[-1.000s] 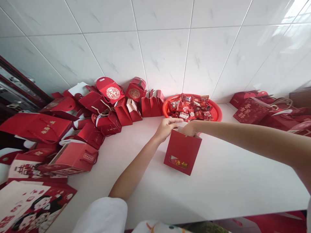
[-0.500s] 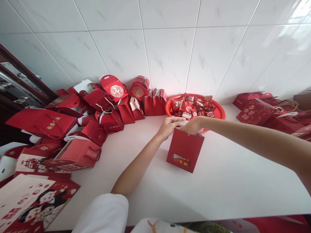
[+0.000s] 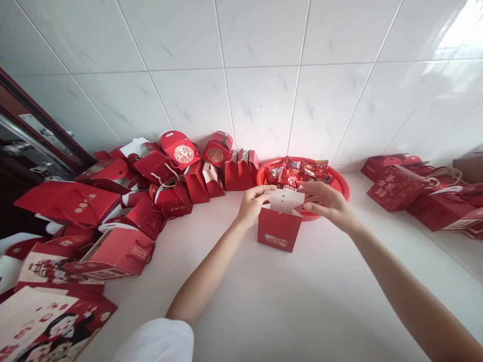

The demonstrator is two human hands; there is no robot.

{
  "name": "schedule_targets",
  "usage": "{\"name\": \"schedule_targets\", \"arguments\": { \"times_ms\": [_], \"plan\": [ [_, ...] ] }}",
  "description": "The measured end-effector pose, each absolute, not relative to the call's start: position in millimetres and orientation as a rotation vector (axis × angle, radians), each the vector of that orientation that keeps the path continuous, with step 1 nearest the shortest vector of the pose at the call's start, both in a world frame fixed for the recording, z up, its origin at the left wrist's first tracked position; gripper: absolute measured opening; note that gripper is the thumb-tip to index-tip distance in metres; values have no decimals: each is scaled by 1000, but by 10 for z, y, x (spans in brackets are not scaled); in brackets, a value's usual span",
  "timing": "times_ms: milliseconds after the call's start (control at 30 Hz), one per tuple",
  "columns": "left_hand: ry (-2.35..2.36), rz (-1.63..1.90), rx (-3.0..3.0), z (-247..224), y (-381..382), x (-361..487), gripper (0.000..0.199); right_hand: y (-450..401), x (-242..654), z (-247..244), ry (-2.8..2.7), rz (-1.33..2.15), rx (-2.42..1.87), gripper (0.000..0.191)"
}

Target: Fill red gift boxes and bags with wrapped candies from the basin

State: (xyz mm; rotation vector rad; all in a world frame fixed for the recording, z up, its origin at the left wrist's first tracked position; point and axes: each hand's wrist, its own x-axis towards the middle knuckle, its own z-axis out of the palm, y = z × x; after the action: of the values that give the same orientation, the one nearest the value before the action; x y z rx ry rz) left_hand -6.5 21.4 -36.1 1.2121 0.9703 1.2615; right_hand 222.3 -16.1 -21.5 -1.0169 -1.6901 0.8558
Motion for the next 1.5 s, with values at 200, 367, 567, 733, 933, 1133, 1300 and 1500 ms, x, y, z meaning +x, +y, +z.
{"name": "schedule_targets", "arguments": {
  "times_ms": [200,367,567,733,933,1133,1300,1500],
  "plan": [
    [976,1242,1132,-375,181,1,23,-275,2124,-485,-1662,916,-1030,54],
    [888,1221,1217,-383,176,-39,26,-260,2088,-550,-1626,671,-1092,41],
    [771,997,1472,-316,195,-209,69,-267,2029,-656,-1558,564,-1077,35],
    [806,938,1577,-340,250,-252,46,-283,1974,-715,-1524,511,-1074,34],
    [835,1053,1649,-431,269,-203,34,-276,1939,-741,-1511,461,-1082,35],
    [882,1127,1618,-328,210,-203,35,-246,1950,-577,-1533,548,-1044,36],
    [874,1292,1495,-175,146,-252,36,-177,1916,-315,-1579,661,-927,33],
    [930,1438,1436,-16,85,-308,35,-97,1834,-51,-1566,816,-803,31]
  ]
}}
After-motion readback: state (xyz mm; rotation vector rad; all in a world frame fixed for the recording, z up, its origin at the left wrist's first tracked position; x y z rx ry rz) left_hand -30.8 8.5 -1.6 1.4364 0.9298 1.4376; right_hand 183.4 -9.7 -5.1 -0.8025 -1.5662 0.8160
